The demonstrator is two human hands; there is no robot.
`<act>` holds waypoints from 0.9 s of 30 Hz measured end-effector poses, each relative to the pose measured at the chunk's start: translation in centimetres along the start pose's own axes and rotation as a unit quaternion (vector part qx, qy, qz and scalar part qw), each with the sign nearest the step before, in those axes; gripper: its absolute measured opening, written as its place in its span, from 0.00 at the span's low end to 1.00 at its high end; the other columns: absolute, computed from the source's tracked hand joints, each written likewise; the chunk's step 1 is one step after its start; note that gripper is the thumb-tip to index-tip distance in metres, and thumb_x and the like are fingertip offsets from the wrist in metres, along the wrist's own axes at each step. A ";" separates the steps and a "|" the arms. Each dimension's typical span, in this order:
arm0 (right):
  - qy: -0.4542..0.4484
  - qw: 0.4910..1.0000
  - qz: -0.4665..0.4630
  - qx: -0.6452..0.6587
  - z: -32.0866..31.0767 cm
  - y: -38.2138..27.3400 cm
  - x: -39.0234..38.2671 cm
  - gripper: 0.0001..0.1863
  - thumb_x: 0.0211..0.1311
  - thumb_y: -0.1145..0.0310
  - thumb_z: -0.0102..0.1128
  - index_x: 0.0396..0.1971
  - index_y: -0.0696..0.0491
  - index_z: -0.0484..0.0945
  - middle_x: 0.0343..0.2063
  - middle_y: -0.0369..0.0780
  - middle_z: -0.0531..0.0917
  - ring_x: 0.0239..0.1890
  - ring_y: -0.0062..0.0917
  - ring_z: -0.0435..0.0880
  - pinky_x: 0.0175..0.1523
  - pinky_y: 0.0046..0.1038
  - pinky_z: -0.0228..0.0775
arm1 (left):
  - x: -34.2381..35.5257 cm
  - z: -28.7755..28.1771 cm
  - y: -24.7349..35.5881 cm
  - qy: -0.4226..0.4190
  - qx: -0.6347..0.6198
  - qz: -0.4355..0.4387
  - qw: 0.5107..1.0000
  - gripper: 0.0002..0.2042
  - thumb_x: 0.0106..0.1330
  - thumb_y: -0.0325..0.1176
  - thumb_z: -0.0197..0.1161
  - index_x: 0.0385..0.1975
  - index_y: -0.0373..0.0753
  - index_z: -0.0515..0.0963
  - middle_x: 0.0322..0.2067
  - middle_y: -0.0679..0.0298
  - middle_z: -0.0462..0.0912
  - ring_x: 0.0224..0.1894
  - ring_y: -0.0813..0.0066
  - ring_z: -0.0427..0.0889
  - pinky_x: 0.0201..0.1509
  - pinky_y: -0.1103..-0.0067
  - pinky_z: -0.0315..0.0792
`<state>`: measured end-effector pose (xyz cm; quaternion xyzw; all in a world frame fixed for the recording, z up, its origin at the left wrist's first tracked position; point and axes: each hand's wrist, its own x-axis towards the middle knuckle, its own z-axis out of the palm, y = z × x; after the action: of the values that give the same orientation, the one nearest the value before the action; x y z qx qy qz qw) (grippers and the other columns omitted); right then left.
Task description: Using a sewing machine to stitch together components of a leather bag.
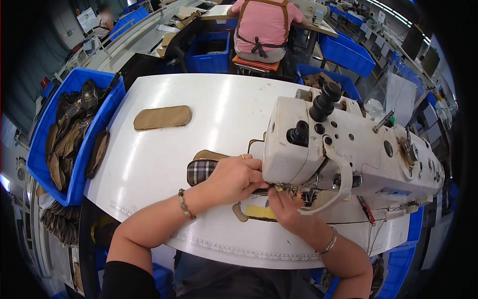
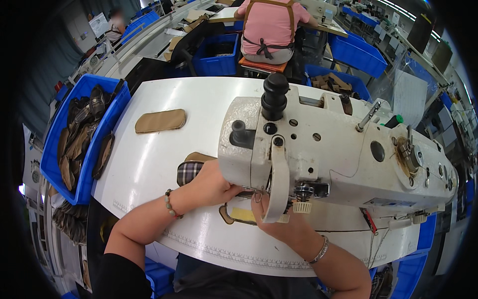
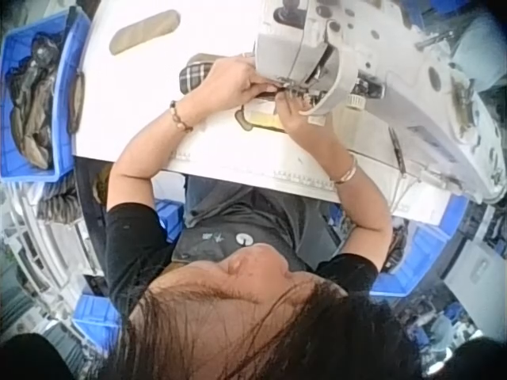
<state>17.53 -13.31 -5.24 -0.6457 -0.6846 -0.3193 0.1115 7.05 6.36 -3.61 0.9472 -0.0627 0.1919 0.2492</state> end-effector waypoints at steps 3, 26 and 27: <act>-0.012 1.000 0.005 0.020 0.0 0.0 -0.2 0.01 0.58 0.73 0.62 0.29 0.54 0.80 0.24 0.34 0.76 0.31 0.26 0.79 0.34 0.29 0.77 | 0.2 -0.4 0.1 -0.012 0.000 -0.003 1.000 0.06 0.60 0.36 0.70 0.28 0.42 0.86 0.28 0.68 0.80 0.34 0.65 0.80 0.35 0.71 0.75; -0.182 0.974 0.070 0.114 -2.1 -1.3 -0.8 0.20 0.53 0.73 0.58 0.47 0.66 0.80 0.30 0.41 0.83 0.32 0.34 0.85 0.33 0.35 0.78 | 0.2 -0.2 -0.5 -0.016 0.041 0.032 0.999 0.11 0.56 0.41 0.72 0.36 0.46 0.88 0.39 0.72 0.84 0.39 0.66 0.82 0.41 0.73 0.79; -0.194 0.972 0.067 0.111 -2.1 -1.3 -0.9 0.22 0.53 0.73 0.57 0.49 0.66 0.79 0.30 0.40 0.83 0.33 0.33 0.86 0.33 0.34 0.79 | 0.1 -0.3 -0.4 -0.019 0.042 0.027 0.999 0.11 0.56 0.41 0.72 0.36 0.46 0.88 0.40 0.72 0.84 0.39 0.66 0.83 0.41 0.73 0.79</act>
<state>15.86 -15.16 -4.53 -0.7232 -0.6796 -0.1017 0.0688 7.15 6.84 -3.49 0.9582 -0.0847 0.1829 0.2030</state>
